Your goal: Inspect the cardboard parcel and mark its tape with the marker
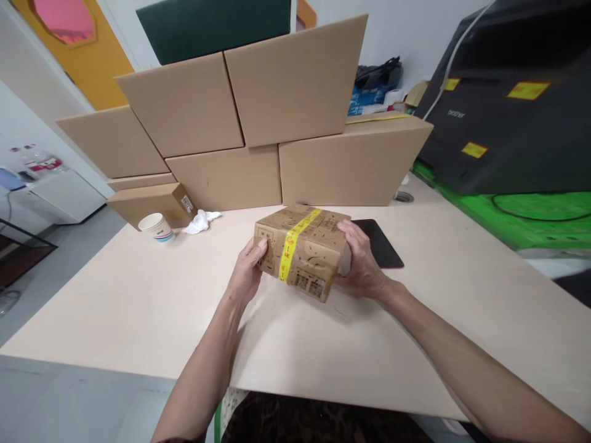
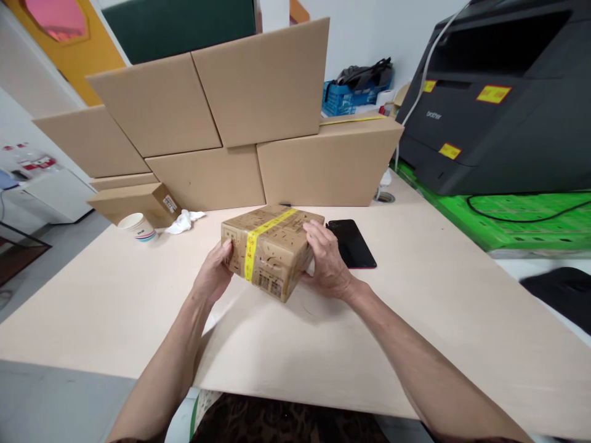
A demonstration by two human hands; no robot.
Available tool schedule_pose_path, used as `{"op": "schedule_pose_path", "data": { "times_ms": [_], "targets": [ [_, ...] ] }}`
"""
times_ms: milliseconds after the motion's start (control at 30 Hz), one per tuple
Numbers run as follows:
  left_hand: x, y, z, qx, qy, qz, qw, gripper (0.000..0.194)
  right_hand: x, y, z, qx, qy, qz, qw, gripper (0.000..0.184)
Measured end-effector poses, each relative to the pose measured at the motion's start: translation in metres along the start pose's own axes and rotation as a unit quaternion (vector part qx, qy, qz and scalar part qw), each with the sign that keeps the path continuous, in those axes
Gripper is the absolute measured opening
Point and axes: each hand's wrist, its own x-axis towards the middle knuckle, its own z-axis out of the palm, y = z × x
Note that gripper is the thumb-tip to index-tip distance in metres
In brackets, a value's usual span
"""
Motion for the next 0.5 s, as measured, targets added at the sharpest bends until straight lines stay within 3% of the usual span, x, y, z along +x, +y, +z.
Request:
{"op": "schedule_pose_path", "data": {
  "times_ms": [233, 367, 500],
  "targets": [
    [0.004, -0.004, -0.005, 0.052, 0.113, -0.074, 0.989, 0.056, -0.009, -0.002, 0.004, -0.051, -0.035, -0.064, 0.996, 0.08],
    [0.011, -0.006, -0.009, -0.002, 0.141, -0.146, 0.979, 0.044, -0.008, -0.009, 0.003, -0.044, -0.066, -0.061, 0.995, 0.078],
    [0.016, -0.005, -0.01, -0.041, 0.119, -0.182, 0.975, 0.036, -0.002, -0.018, -0.001, -0.046, -0.025, -0.044, 0.998, 0.085]
  ]
}}
